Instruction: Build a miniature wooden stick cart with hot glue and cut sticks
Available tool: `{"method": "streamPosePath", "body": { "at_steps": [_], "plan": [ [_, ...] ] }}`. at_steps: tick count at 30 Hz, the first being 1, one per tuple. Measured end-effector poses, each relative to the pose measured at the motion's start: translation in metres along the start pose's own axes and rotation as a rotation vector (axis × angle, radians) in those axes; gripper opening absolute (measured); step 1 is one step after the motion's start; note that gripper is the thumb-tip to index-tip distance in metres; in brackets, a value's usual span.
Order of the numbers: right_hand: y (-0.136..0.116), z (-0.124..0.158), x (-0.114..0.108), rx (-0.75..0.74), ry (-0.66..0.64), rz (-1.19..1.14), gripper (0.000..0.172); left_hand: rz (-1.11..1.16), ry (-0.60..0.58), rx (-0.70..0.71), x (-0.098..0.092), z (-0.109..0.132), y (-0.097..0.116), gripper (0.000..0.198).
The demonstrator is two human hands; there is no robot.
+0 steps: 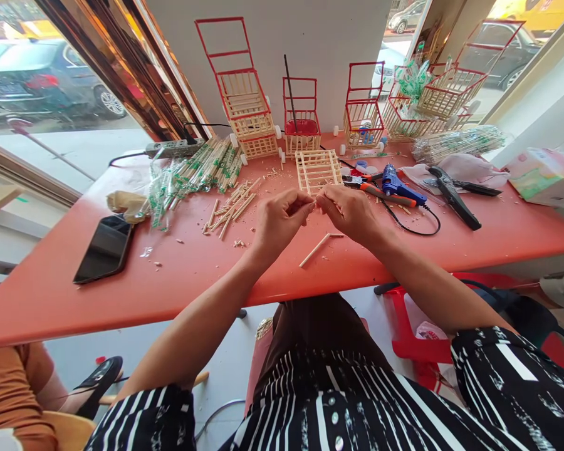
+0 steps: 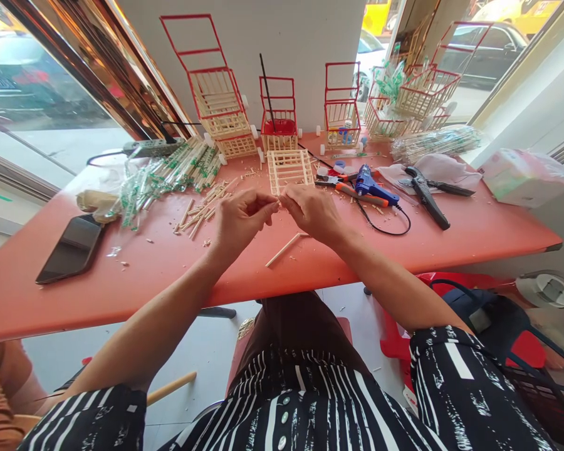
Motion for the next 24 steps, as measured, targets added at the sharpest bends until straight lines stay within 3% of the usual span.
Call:
{"method": "streamPosePath", "body": {
  "at_steps": [9,16,24],
  "plan": [
    [-0.001,0.003,0.008,-0.037,0.049,0.208,0.054,0.054,-0.034,-0.055,0.006,0.004,-0.003,0.010],
    [-0.001,0.002,0.002,0.035,0.058,0.171,0.049,0.027,-0.013,-0.090,0.002,0.003,-0.008,0.014],
    [-0.005,0.002,0.002,-0.045,0.065,0.168,0.044,-0.004,-0.005,-0.085,0.001,0.004,-0.008,0.013]
  ]
}}
Point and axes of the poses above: each hand's wrist, its own z-axis away from the middle knuckle, its own x-axis out of the palm, y = z × x, the point moved 6 cm from there along -z, towards the middle knuckle, and after that the axes turned 15 degrees about x, right-handed, at the moved point
